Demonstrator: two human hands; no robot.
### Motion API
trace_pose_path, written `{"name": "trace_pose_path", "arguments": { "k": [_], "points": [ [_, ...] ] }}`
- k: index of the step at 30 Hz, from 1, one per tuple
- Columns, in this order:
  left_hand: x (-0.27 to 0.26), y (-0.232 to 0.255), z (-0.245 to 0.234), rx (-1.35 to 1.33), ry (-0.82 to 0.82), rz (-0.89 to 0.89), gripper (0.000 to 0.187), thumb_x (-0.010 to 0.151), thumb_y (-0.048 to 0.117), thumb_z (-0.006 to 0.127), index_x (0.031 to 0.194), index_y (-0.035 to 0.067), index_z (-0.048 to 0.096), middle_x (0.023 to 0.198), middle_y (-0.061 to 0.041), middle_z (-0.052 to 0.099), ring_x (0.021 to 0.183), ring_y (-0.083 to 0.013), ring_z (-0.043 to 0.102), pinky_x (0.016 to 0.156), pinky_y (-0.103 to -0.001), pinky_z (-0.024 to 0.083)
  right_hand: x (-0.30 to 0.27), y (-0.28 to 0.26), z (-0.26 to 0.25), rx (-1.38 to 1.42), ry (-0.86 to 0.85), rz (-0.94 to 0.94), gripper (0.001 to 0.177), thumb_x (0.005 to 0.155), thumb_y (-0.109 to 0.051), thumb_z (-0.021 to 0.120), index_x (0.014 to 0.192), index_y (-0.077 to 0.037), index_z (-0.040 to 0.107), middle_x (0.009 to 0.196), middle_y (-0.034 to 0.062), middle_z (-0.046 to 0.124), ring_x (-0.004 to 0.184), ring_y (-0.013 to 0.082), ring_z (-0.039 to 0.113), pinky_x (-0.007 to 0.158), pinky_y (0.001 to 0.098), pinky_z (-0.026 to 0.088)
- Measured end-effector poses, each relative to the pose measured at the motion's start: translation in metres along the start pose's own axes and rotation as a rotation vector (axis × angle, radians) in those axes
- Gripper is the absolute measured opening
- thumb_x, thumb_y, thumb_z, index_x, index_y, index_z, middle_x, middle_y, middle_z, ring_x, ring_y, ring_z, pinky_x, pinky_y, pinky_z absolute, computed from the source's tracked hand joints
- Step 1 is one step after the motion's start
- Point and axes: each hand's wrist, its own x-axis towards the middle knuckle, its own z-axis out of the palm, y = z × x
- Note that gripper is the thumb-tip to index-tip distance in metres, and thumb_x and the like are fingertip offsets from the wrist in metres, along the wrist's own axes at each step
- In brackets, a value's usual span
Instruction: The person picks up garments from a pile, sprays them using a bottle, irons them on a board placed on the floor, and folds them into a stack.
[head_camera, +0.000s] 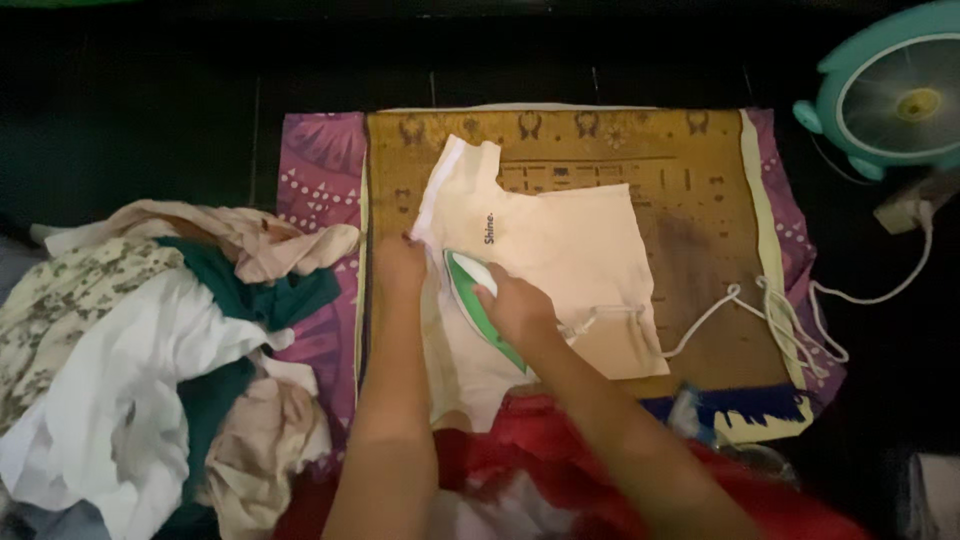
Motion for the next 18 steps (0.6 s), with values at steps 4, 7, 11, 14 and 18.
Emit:
{"name": "trace_pose_path", "arguments": {
  "k": [4,7,11,14,18],
  "points": [
    [0.022,-0.009,0.002,0.281,-0.023,-0.083,0.029,0.096,0.032,0.067,0.095,0.004,0.076,0.094,-0.024,0.074,0.09,-0.0436,0.073,0.079,-0.053,0.058,-0.001,-0.005,-0.002,-0.033,0.015,0.002,0.05,0.097,-0.043,0.058,0.138,-0.015,0.056,0.096,0.0199,0.073,0.09,0.0393,0.07,0.078,0.051,0.054],
    [0.023,-0.001,-0.01,0.203,-0.106,-0.119,0.031,0.095,0.035,0.067,0.094,0.005,0.077,0.093,-0.023,0.074,0.09,-0.0429,0.072,0.079,-0.052,0.057,-0.004,-0.006,-0.002,-0.044,0.05,-0.005,0.048,0.097,-0.043,0.058,0.136,-0.015,0.059,0.092,0.0186,0.074,0.087,0.0381,0.07,0.076,0.0502,0.054],
    [0.021,0.02,-0.025,0.096,-0.279,-0.167,0.034,0.093,0.039,0.068,0.091,0.008,0.078,0.093,-0.022,0.074,0.09,-0.042,0.072,0.079,-0.051,0.056,-0.005,-0.008,-0.004,-0.028,0.042,0.003,0.047,0.098,-0.043,0.058,0.135,-0.014,0.059,0.088,0.0172,0.074,0.084,0.0361,0.07,0.076,0.0485,0.055],
    [0.017,0.024,-0.028,0.14,-0.346,-0.241,0.035,0.092,0.042,0.068,0.089,0.009,0.079,0.092,-0.021,0.075,0.09,-0.0414,0.071,0.079,-0.05,0.055,-0.007,-0.009,-0.005,-0.019,0.103,-0.051,0.045,0.096,-0.04,0.061,0.132,-0.013,0.061,0.09,0.0175,0.074,0.087,0.0368,0.07,0.076,0.0481,0.054],
    [0.012,0.014,-0.023,0.271,-0.057,-0.182,0.038,0.088,0.044,0.074,0.095,0.007,0.076,0.095,-0.022,0.073,0.09,-0.0427,0.07,0.077,-0.051,0.055,-0.007,-0.008,-0.005,-0.008,0.072,-0.032,0.046,0.097,-0.039,0.061,0.134,-0.012,0.06,0.094,0.0187,0.073,0.087,0.0374,0.069,0.077,0.048,0.054]
  ]
}}
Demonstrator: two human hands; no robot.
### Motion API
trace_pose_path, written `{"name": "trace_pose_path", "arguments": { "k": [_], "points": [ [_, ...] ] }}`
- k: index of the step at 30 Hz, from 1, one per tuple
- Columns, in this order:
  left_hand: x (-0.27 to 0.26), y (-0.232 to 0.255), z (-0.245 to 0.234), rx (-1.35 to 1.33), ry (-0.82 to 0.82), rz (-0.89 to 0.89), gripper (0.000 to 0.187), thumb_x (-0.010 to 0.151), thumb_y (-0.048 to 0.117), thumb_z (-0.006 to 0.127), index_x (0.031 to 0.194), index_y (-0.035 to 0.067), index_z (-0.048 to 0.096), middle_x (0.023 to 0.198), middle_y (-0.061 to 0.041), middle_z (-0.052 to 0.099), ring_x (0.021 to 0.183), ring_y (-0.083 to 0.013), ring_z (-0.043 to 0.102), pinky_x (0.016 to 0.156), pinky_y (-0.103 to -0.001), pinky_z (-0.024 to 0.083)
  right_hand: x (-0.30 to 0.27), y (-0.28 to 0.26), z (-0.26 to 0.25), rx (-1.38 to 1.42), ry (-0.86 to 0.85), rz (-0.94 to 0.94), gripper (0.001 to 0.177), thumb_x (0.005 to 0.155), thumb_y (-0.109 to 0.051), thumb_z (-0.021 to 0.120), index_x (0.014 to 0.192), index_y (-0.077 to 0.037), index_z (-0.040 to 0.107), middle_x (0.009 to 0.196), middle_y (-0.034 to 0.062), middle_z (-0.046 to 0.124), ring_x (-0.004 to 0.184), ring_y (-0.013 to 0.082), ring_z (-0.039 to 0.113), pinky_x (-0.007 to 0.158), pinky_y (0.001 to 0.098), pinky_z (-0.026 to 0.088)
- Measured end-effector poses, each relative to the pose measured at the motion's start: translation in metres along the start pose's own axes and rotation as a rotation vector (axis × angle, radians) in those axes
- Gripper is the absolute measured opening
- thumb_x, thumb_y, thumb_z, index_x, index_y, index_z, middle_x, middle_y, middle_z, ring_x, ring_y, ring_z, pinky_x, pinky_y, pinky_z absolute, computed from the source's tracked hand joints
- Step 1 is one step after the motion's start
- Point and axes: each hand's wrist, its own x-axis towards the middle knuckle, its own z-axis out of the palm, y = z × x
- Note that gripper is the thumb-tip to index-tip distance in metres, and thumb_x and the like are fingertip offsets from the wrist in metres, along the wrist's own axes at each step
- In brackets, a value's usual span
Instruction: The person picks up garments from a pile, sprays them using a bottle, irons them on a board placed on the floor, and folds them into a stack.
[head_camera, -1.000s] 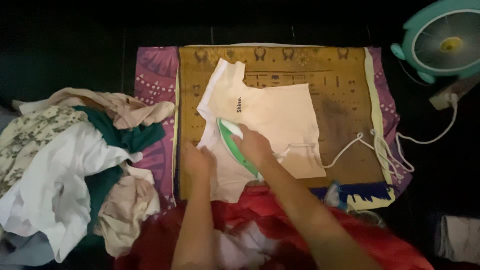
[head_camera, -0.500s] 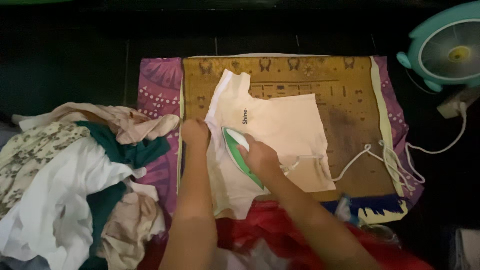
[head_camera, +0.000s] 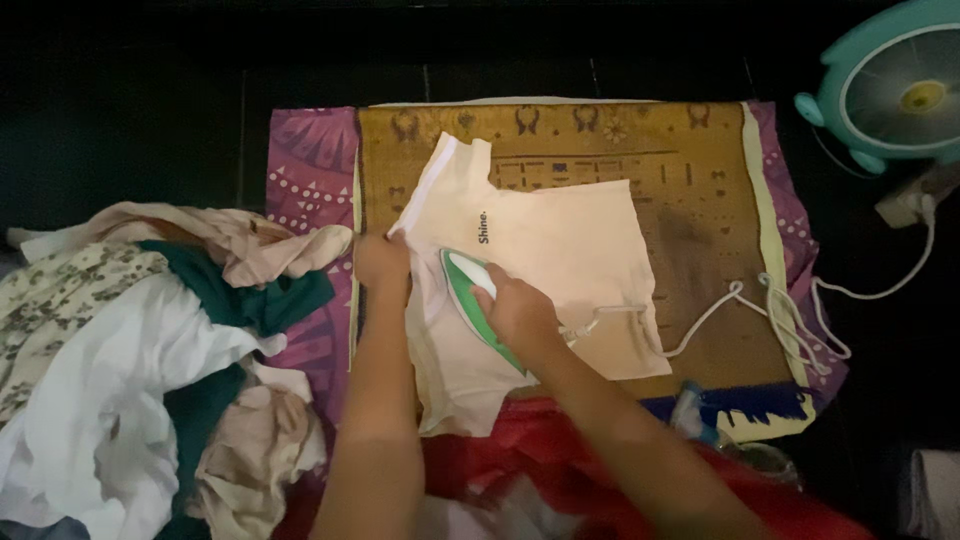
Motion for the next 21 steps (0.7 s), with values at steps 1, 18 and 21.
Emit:
{"name": "trace_pose_path", "arguments": {
  "k": [1,18,21],
  "points": [
    [-0.003,-0.004,0.003,-0.05,0.066,0.061,0.034,0.087,0.039,0.074,0.097,0.006,0.076,0.096,-0.021,0.073,0.091,-0.0428,0.069,0.077,-0.052,0.054,-0.001,0.001,0.0,0.008,0.009,0.002,0.046,0.096,-0.039,0.061,0.134,-0.013,0.06,0.094,0.0179,0.073,0.088,0.0372,0.069,0.077,0.0482,0.054],
    [-0.077,-0.105,-0.003,0.042,-0.245,0.054,0.033,0.086,0.035,0.068,0.095,0.006,0.081,0.098,-0.024,0.076,0.094,-0.0416,0.072,0.084,-0.05,0.056,0.057,-0.033,0.023,0.063,-0.045,-0.062,0.053,0.098,-0.043,0.06,0.137,-0.007,0.059,0.104,0.0226,0.074,0.098,0.0403,0.069,0.085,0.0503,0.053],
    [-0.068,-0.139,0.022,-0.168,-0.272,0.094,0.028,0.076,0.028,0.077,0.091,0.004,0.081,0.094,-0.021,0.077,0.09,-0.0364,0.075,0.078,-0.045,0.058,0.058,-0.037,0.024,0.075,-0.052,-0.029,0.049,0.099,-0.043,0.058,0.134,-0.009,0.061,0.101,0.0214,0.075,0.096,0.0396,0.071,0.084,0.0496,0.054]
  ]
}}
